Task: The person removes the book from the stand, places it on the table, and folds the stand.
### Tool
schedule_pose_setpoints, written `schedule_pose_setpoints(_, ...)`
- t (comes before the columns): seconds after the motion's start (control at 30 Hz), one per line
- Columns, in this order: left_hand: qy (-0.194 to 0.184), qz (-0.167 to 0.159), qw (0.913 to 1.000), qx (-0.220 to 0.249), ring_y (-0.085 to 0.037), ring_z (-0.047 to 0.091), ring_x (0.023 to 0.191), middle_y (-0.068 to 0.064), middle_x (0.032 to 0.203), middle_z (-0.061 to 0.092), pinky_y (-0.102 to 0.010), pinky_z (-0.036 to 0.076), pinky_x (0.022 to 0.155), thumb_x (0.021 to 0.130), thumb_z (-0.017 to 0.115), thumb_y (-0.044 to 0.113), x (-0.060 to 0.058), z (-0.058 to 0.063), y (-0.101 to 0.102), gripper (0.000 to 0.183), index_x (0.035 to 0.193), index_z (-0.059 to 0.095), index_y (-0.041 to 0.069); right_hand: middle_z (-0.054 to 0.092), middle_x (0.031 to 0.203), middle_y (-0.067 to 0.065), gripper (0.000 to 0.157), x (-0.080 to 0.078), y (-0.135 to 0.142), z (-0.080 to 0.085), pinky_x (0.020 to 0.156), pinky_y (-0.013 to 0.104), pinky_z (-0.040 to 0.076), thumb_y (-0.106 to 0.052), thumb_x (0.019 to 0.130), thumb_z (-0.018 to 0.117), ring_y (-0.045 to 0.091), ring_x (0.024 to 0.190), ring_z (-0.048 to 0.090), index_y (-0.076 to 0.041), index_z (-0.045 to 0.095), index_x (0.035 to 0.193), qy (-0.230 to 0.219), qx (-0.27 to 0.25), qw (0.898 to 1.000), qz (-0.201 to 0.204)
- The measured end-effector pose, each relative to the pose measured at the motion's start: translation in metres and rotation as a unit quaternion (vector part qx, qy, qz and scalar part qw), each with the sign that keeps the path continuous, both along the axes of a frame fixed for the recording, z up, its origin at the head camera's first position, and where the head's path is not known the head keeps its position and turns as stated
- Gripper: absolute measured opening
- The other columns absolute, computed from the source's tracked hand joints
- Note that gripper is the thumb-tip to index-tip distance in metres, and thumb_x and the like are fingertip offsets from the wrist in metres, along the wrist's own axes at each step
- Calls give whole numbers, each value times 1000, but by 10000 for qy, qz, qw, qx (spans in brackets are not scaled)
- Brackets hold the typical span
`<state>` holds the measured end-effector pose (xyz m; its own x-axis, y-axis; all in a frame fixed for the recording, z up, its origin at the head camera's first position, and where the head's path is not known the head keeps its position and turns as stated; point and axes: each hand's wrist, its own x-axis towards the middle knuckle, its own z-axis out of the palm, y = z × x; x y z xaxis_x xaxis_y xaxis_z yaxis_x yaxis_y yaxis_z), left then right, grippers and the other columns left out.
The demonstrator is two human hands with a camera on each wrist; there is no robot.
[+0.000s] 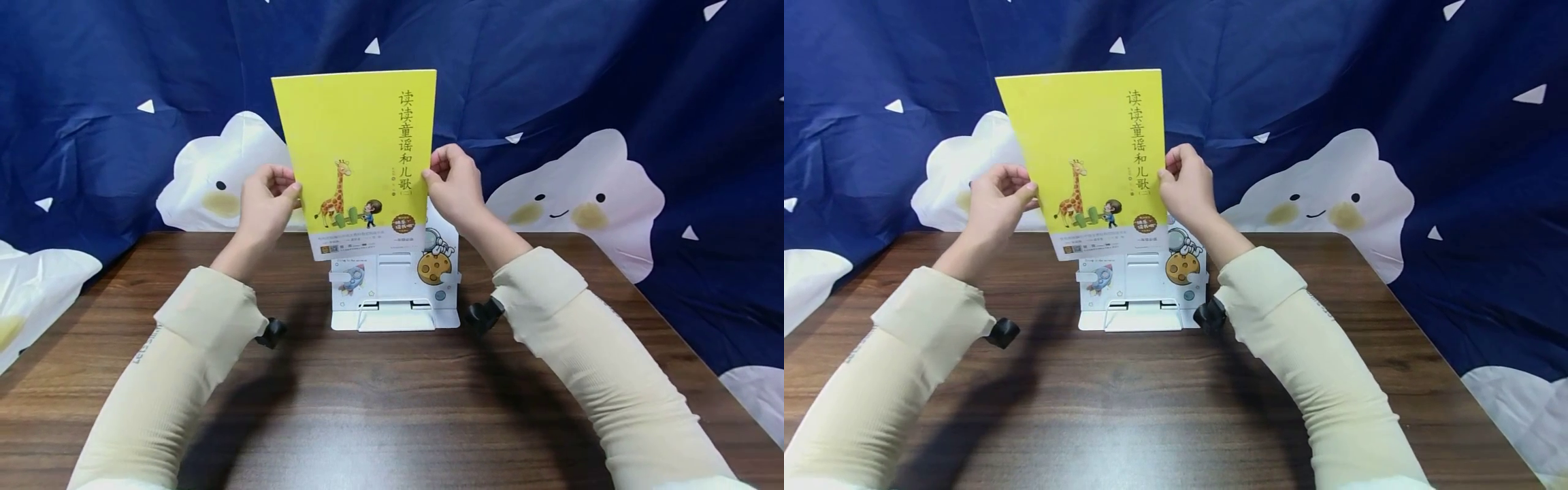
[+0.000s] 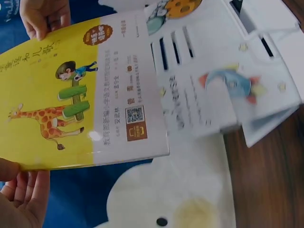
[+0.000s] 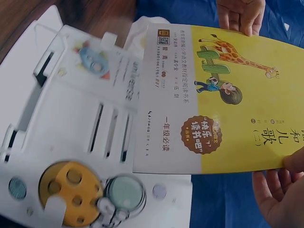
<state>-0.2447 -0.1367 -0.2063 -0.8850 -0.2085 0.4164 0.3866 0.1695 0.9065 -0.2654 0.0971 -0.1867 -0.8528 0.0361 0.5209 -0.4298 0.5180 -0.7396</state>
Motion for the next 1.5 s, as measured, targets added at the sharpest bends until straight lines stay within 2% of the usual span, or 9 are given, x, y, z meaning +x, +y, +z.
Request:
schedule_pose_setpoints(0.2,98,-55,9999,102,-9,51,69,-6,77,48,-20,48,61,81,45,-10,7,6,-24,9,83,46,-2,49,78,7,7,0,-21,-1,61,21,39,0,80,54,15,69,46,-1,48,85,-62,-173,9997,180)
schedule_pose_setpoints(0.5,89,-45,9998,163,-7,52,63,-4,73,49,-16,47,55,80,47,-10,18,6,-56,9,81,48,-1,49,74,5,6,-5,-54,-11,60,20,38,-1,80,55,14,67,47,-2,50,83,-140,-345,9984,415)
schedule_pose_setpoints(0.8,-90,338,9989,302,-6,49,61,0,69,51,-15,44,51,80,50,-8,25,-11,-84,10,80,51,2,48,74,5,6,-7,-86,-28,59,20,40,-2,80,56,14,69,46,-1,53,84,-732,-640,9932,642)
schedule_pose_setpoints(0.93,-290,676,9973,51,-8,50,66,0,72,54,-18,44,52,80,57,0,15,-32,-110,5,84,56,3,47,75,5,6,-7,-100,-38,59,19,40,-2,80,57,14,72,45,0,54,85,-1036,-756,9889,754)
schedule_pose_setpoints(1.17,-624,766,9931,625,-18,55,73,-11,86,59,-26,46,49,70,72,16,-64,-123,-216,28,95,64,5,48,73,4,9,-2,-126,-57,55,18,43,-2,78,59,12,67,46,2,58,86,-1562,-1179,9770,850)
schedule_pose_setpoints(1.23,-744,973,9915,442,-18,55,76,-11,91,59,-26,46,50,68,73,23,-75,-139,-232,35,97,63,6,49,72,4,10,0,-133,-63,54,18,44,-2,78,60,11,65,47,2,59,86,-1723,-1322,9726,833)
schedule_pose_setpoints(1.27,-789,1074,9907,260,-18,54,78,-11,92,58,-25,45,51,68,72,28,-75,-144,-237,38,99,63,8,49,72,4,10,1,-136,-66,54,19,45,-2,78,60,12,64,48,2,59,86,-1800,-1395,9703,820)
schedule_pose_setpoints(1.37,-971,1073,9891,287,-17,53,79,-9,93,58,-24,44,51,68,72,31,-69,-149,-240,40,100,63,8,50,70,4,10,3,-145,-74,56,24,48,-2,77,61,16,63,52,2,59,86,-1985,-1596,9638,787)
schedule_pose_setpoints(1.5,-1429,1169,9822,335,-12,52,78,-3,92,57,-22,43,54,71,70,29,-38,-135,-221,33,98,63,11,52,69,5,9,5,-155,-85,58,30,49,0,77,61,18,62,55,3,59,85,-2130,-1901,9544,874)
